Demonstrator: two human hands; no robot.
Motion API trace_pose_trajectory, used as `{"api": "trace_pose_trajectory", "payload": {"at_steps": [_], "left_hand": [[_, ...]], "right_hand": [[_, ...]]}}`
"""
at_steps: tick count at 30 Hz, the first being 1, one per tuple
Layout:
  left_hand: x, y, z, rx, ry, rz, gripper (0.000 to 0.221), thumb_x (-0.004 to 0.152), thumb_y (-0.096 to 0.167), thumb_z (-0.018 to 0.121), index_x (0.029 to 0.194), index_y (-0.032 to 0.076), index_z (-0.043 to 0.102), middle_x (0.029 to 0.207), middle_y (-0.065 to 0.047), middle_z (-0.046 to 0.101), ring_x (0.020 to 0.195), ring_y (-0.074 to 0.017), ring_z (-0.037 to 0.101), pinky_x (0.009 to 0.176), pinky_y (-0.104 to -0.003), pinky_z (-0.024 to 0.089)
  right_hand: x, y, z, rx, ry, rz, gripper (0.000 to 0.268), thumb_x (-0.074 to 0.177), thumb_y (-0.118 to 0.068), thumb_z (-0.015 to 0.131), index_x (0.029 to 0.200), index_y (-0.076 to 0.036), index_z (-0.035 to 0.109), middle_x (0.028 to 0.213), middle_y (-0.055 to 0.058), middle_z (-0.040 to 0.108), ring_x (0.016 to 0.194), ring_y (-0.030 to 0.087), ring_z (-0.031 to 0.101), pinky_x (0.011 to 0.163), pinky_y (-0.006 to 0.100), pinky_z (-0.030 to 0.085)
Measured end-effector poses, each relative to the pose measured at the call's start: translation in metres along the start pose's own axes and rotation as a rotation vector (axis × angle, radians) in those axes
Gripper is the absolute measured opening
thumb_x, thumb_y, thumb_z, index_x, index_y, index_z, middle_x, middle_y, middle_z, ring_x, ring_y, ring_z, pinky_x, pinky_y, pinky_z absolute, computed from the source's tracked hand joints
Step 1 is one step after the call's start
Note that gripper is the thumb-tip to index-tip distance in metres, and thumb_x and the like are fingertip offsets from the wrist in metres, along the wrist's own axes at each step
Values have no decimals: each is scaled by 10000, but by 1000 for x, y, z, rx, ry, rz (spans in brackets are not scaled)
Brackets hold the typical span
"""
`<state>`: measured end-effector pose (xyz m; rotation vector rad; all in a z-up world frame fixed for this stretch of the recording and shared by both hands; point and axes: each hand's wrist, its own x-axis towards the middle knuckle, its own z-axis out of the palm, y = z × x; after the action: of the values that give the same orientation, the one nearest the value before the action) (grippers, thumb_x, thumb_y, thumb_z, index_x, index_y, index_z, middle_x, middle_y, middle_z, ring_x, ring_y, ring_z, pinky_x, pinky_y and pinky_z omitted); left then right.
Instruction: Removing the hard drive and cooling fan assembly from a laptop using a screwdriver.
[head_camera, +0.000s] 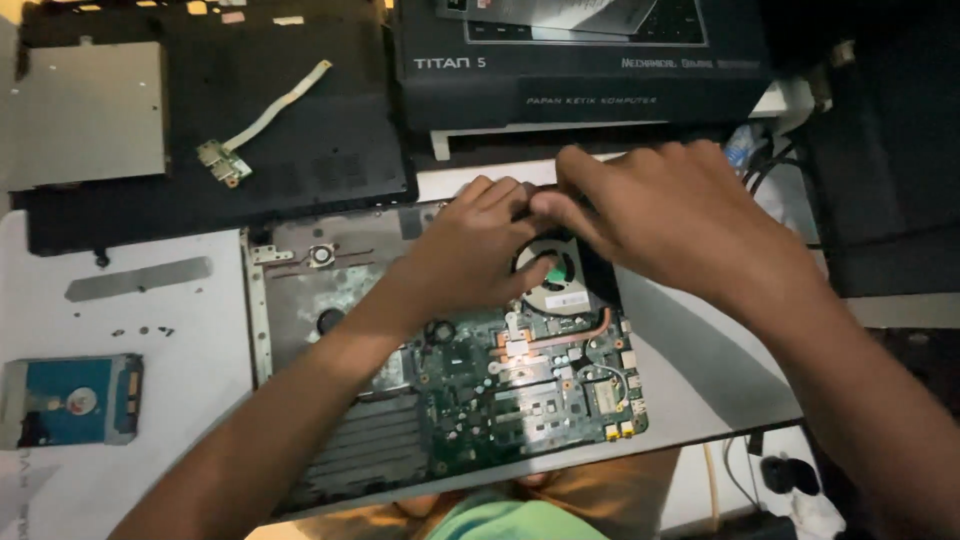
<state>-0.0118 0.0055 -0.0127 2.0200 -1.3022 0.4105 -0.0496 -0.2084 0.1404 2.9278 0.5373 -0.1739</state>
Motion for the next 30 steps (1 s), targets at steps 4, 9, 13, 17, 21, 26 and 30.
{"api": "trace_pose_trajectory", "payload": {"at_steps": [4, 9, 13, 17, 21, 26, 30], "left_hand": [[-2, -7, 9, 31, 17, 39, 493, 932, 314, 915, 1318, 27, 807, 1278, -160, 698, 1198, -351, 664, 1084, -463, 514], [-1, -15, 12, -11, -102, -28, 440, 1059, 429, 786, 1351, 99, 775, 1371, -113, 659, 1257, -331, 630, 1142, -477, 471], [0, -18, 12, -10, -131, -24, 444, 1096, 457, 726, 1277, 51, 733, 1299, -146, 641, 1240, -354, 631, 1113, -506, 463], [1, -19, 15, -14, -147, -59, 488, 1059, 490, 727, 1275, 53, 752, 1371, -161, 659, 1276, -362, 629, 1137, -520, 467], [-1, -20, 17, -59, -102, -61, 451, 1048, 459, 768, 1302, 87, 778, 1302, -131, 654, 1224, -346, 632, 1115, -504, 478], [0, -20, 17, 0, -72, -16, 495, 986, 424, 871, 1325, 78, 771, 1377, -124, 700, 1275, -326, 648, 1151, -466, 472], [3, -15, 11, -18, -98, -46, 653, 892, 356, 895, 1470, 90, 750, 1349, -100, 692, 1276, -315, 660, 1150, -463, 489]], "right_hand": [[-6, 3, 8, 63, 30, -40, 290, 1171, -349, 709, 1375, -148, 663, 1168, 117, 887, 705, 383, 848, 592, 556, 642], [-9, 3, 7, -22, -35, 132, 425, 1277, -515, 579, 1311, -140, 776, 872, 108, 873, 530, 320, 799, 584, 469, 614], [-14, 3, 5, -34, 35, 163, 291, 1307, -401, 607, 1347, -155, 756, 827, 121, 877, 566, 384, 831, 583, 531, 625], [-12, 10, 8, 123, -3, 43, 491, 1066, -253, 633, 1546, -151, 643, 1300, 140, 840, 712, 382, 830, 669, 578, 623], [-4, 6, 7, -21, 48, 60, 241, 1271, -433, 633, 1287, -216, 735, 768, 71, 856, 548, 348, 797, 565, 509, 573], [-1, 11, 16, 69, 83, -64, 427, 1017, -278, 735, 1423, -146, 733, 1255, 80, 810, 593, 311, 764, 582, 495, 601], [-5, 7, 13, -10, 100, 19, 499, 1081, -512, 671, 1405, -138, 732, 885, 141, 885, 584, 415, 821, 587, 522, 595]]}}
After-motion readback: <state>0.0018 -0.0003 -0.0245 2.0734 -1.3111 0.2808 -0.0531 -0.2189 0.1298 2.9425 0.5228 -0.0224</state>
